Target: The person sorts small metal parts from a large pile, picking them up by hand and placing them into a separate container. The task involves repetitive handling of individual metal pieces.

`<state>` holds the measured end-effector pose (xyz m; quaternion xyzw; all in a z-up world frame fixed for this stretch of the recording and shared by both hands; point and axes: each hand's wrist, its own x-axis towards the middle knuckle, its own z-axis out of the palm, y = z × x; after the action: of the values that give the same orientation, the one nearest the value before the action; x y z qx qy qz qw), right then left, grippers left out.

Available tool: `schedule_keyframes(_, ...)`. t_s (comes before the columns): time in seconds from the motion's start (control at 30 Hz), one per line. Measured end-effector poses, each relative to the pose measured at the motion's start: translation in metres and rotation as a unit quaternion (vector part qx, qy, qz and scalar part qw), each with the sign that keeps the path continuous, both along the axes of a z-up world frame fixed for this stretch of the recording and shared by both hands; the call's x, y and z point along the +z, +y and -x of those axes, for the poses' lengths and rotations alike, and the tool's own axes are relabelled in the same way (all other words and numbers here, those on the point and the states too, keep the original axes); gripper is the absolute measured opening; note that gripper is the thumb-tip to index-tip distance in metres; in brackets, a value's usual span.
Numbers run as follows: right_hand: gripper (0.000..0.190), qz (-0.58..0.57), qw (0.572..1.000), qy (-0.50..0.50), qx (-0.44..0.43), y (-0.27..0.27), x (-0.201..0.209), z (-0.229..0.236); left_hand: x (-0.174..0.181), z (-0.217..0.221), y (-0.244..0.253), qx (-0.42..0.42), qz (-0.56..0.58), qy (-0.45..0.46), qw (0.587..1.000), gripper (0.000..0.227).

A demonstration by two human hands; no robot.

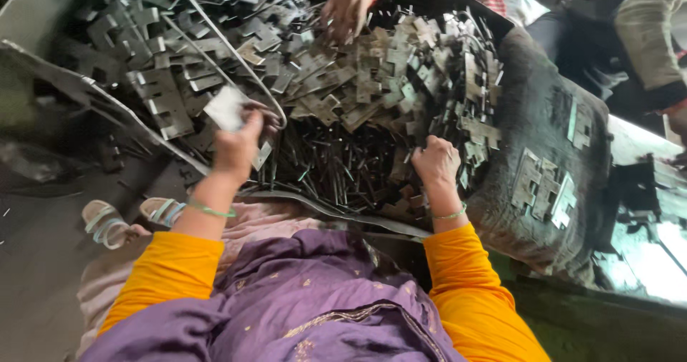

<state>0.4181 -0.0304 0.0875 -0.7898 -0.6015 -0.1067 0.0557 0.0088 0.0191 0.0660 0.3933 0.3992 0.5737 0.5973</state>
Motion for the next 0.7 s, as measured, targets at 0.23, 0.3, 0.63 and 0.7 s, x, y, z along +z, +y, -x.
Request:
schedule_keyframes(0.23, 0.023, -0.053, 0.985, 0.163, -0.016, -0.031, 0.049, 0.063, -0.034, -0.08, -0.02, -0.017, -0.384, 0.526, 0.759, 0.035)
schedule_keyframes(0.3, 0.02, 0.011, 0.946, 0.316, -0.075, -0.045, 0.061, 0.07, -0.041, -0.094, -0.017, -0.03, -0.381, 0.586, 0.715, 0.026)
schedule_keyframes(0.63, 0.061, 0.023, 0.954, 0.274, 0.117, -0.068, 0.004, 0.07, -0.045, -0.1, -0.02, 0.051, -0.399, 0.475, 0.783, 0.016)
schedule_keyframes(0.7, 0.065, 0.03, 0.957, 0.246, 0.148, -0.07, 0.002, 0.068, -0.036, -0.101, -0.024, 0.048, -0.322, 0.328, 0.887, 0.021)
